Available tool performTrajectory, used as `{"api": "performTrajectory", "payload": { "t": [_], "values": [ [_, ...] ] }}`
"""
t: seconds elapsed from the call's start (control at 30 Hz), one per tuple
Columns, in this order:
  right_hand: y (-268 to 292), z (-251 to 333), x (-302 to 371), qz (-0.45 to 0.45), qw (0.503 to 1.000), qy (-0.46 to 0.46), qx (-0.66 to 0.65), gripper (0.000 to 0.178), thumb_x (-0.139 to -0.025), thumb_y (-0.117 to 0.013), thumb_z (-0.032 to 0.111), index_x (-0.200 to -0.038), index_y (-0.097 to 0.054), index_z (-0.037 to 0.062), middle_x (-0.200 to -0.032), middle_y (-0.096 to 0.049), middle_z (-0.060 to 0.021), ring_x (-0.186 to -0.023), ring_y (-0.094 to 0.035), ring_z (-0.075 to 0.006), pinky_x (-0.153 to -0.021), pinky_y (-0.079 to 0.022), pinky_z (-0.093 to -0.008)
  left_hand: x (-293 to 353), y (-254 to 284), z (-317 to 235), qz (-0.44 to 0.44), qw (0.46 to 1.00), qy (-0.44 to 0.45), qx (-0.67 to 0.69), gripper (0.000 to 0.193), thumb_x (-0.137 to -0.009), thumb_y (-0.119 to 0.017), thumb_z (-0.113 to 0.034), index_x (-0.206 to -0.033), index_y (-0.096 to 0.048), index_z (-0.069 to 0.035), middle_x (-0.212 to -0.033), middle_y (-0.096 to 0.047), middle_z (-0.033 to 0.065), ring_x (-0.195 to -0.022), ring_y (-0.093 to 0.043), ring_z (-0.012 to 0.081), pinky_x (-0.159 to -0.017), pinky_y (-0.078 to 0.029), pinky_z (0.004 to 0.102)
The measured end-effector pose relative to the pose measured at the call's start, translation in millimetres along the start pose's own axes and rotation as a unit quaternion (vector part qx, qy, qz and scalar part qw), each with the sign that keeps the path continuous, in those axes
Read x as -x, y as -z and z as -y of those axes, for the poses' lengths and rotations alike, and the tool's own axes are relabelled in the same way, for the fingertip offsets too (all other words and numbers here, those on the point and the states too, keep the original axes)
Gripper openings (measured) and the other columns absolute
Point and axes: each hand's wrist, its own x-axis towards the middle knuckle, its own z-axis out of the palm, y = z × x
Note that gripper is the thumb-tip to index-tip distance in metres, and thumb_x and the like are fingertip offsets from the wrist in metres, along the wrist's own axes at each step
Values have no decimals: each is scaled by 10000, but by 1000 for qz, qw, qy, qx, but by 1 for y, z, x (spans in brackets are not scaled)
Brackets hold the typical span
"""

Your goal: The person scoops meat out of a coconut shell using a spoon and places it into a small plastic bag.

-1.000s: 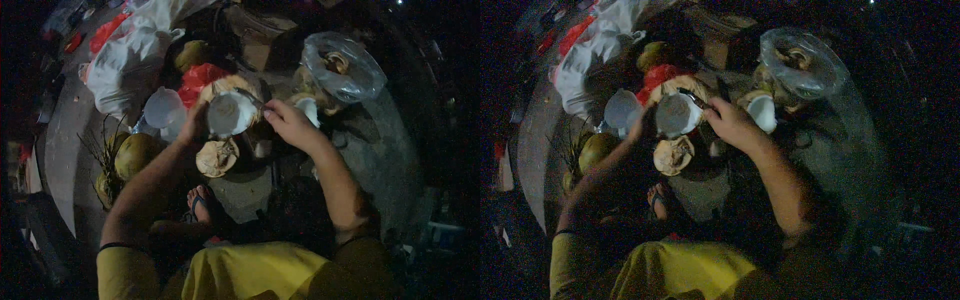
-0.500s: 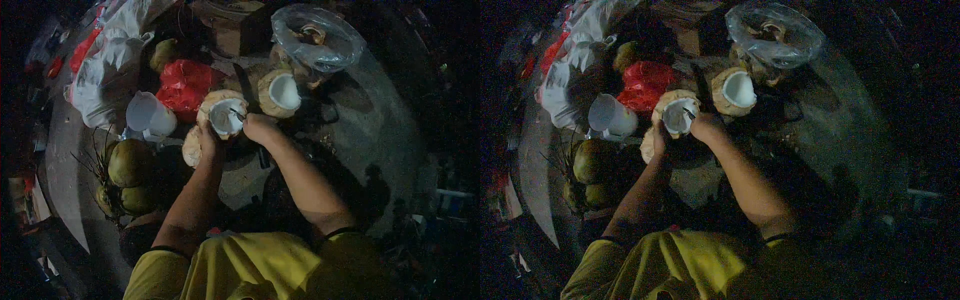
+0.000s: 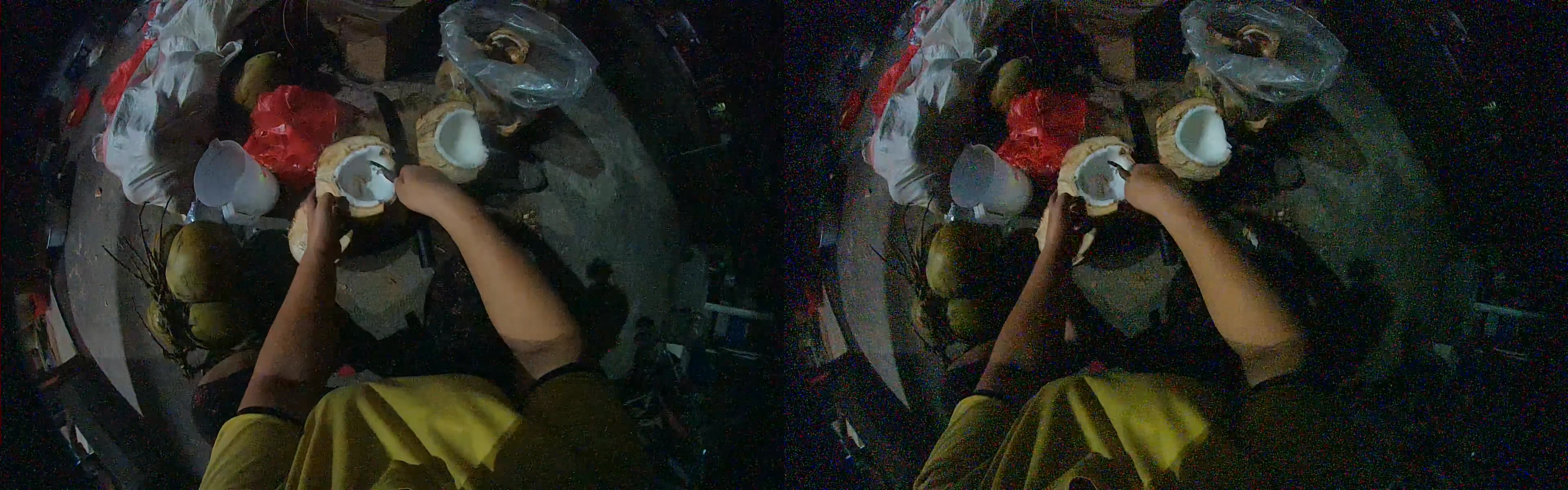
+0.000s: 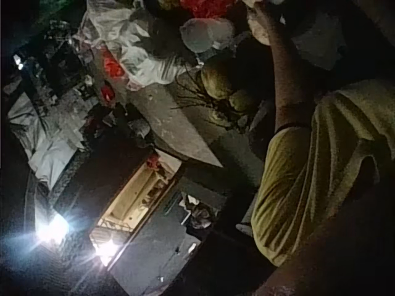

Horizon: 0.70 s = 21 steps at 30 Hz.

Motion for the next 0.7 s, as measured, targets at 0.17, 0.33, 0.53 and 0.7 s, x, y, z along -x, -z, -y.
{"api": "performTrajectory", "payload": {
  "t": [0.17,0.33,0.53,0.7],
  "values": [
    [0,8,5,25,1000,14,2,245,-712,-394,165,-777,-538,-23,-786,-537,-213,-751,-524,-341,-675,-411,-395,-2,-4,-18,-141,943,36,-300,599,-661,-574,-374,-1049,-361,31,-884,-496,106,-712,-506,193,-576,-417,285],
    [-2,19,21,12,995,72,64,221,-683,-402,119,-769,-541,-30,-754,-547,-203,-708,-540,-331,-626,-428,-394,-49,65,-8,38,975,68,-209,603,-644,-613,-355,-1020,-406,68,-897,-513,120,-753,-509,199,-664,-406,262],
    [-9,-3,26,-56,994,68,60,212,-688,-375,95,-766,-534,-20,-738,-553,-193,-681,-546,-322,-599,-428,-401,-36,15,-41,-1,885,47,-463,634,-650,-572,-455,-1022,-444,42,-991,-497,148,-883,-487,203,-748,-365,283],
    [-14,14,19,-53,998,37,27,222,-692,-375,107,-774,-543,-12,-747,-550,-196,-702,-544,-319,-623,-424,-399,-52,25,-14,-20,937,-100,-334,646,-656,-526,-506,-994,-477,43,-979,-499,187,-909,-483,225,-766,-353,280]
  ]
}}
